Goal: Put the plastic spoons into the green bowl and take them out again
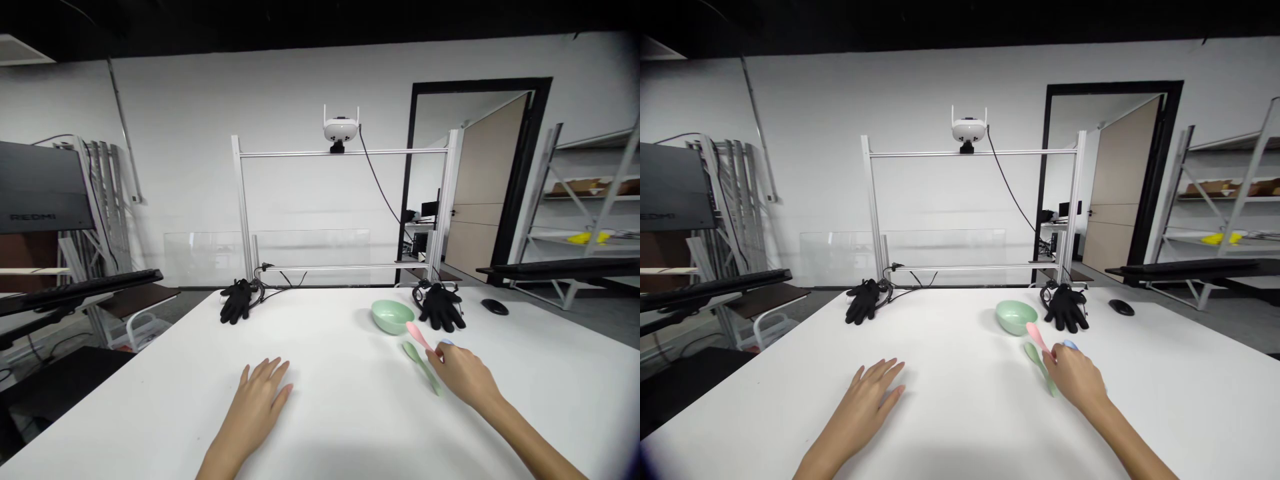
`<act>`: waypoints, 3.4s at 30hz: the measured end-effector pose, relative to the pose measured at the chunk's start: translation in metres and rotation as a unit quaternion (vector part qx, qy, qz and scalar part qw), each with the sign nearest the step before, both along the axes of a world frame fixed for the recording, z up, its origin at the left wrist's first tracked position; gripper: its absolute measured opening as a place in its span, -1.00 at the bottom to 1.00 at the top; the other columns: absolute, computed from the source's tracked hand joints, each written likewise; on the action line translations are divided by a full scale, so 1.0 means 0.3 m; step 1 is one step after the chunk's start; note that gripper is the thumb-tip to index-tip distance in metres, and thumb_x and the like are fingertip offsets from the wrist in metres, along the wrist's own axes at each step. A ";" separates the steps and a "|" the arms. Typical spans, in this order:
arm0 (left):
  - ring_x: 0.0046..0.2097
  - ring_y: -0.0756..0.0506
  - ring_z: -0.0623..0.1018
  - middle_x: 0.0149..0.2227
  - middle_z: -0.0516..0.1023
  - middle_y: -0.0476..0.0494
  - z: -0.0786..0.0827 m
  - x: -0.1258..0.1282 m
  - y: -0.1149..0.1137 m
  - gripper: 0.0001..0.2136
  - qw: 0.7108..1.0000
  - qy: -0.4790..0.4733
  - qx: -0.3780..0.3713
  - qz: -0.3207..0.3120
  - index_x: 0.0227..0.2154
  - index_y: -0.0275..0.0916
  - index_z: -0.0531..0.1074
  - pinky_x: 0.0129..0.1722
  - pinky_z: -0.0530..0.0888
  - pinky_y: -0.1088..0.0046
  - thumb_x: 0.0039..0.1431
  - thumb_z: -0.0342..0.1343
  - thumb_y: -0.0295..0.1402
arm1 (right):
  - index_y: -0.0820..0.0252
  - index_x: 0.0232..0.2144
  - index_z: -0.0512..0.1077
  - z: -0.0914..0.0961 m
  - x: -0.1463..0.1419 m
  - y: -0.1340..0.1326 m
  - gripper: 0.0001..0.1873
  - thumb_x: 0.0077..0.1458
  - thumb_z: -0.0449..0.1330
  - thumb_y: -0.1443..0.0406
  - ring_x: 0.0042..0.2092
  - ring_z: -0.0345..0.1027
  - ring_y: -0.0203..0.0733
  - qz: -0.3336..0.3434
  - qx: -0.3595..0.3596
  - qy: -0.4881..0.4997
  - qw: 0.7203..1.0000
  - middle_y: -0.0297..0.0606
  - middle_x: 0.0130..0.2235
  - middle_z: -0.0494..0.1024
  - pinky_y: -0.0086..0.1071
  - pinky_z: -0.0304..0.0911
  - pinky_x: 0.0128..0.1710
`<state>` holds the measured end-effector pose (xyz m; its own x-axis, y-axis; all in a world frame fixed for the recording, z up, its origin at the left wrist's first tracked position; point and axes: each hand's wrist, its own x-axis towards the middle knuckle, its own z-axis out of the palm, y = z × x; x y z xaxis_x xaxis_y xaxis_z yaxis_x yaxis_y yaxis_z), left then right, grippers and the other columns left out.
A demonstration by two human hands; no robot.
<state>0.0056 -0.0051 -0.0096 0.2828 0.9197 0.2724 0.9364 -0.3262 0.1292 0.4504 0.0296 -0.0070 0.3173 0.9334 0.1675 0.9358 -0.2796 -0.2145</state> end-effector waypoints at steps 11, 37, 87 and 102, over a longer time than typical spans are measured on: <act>0.38 -0.32 0.29 0.35 0.37 -0.17 -0.002 -0.004 -0.002 -0.51 1.000 0.005 -0.004 0.003 0.31 -0.07 0.33 0.35 0.16 -0.16 0.45 -0.15 -0.07 | 0.13 -0.49 0.39 -0.075 0.051 0.018 -0.61 0.24 -0.09 0.13 -0.20 0.49 0.08 -0.036 -0.054 0.031 0.997 -0.01 -0.26 0.57 -0.20 0.26 -0.26; 0.38 -0.32 0.30 0.34 0.38 -0.17 -0.011 -0.014 -0.003 -0.52 1.000 -0.001 0.004 0.005 0.31 -0.06 0.34 0.34 0.17 -0.16 0.44 -0.14 -0.08 | 0.13 -0.46 0.46 -0.124 0.053 0.039 -0.56 0.26 -0.08 0.08 -0.16 0.51 0.10 -0.030 -0.075 0.034 0.996 -0.01 -0.23 0.58 -0.16 0.29 -0.23; 0.39 -0.32 0.28 0.35 0.36 -0.16 -0.003 -0.016 -0.002 -0.51 1.000 0.013 -0.002 0.010 0.32 -0.08 0.32 0.34 0.18 -0.17 0.45 -0.16 -0.07 | 0.26 -0.27 0.50 -0.013 -0.192 0.103 -0.72 0.18 0.03 0.23 -0.10 0.51 0.09 0.038 -0.055 -0.001 0.998 0.06 -0.13 0.61 -0.25 0.19 -0.26; 0.39 -0.32 0.28 0.36 0.35 -0.17 -0.005 -0.027 0.002 -0.51 1.000 0.011 0.000 0.012 0.32 -0.09 0.31 0.35 0.17 -0.17 0.45 -0.17 -0.07 | 0.29 -0.15 0.52 -0.064 -0.349 0.107 -0.70 0.19 0.05 0.29 -0.05 0.51 0.07 0.062 -0.073 0.002 0.995 0.09 -0.09 0.61 -0.25 0.24 -0.18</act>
<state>-0.0025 -0.0046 -0.0111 0.2661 0.9265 0.2663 0.9467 -0.3031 0.1087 0.3455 0.0618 -0.0262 0.1993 0.9796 0.0269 0.9641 -0.1912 -0.1842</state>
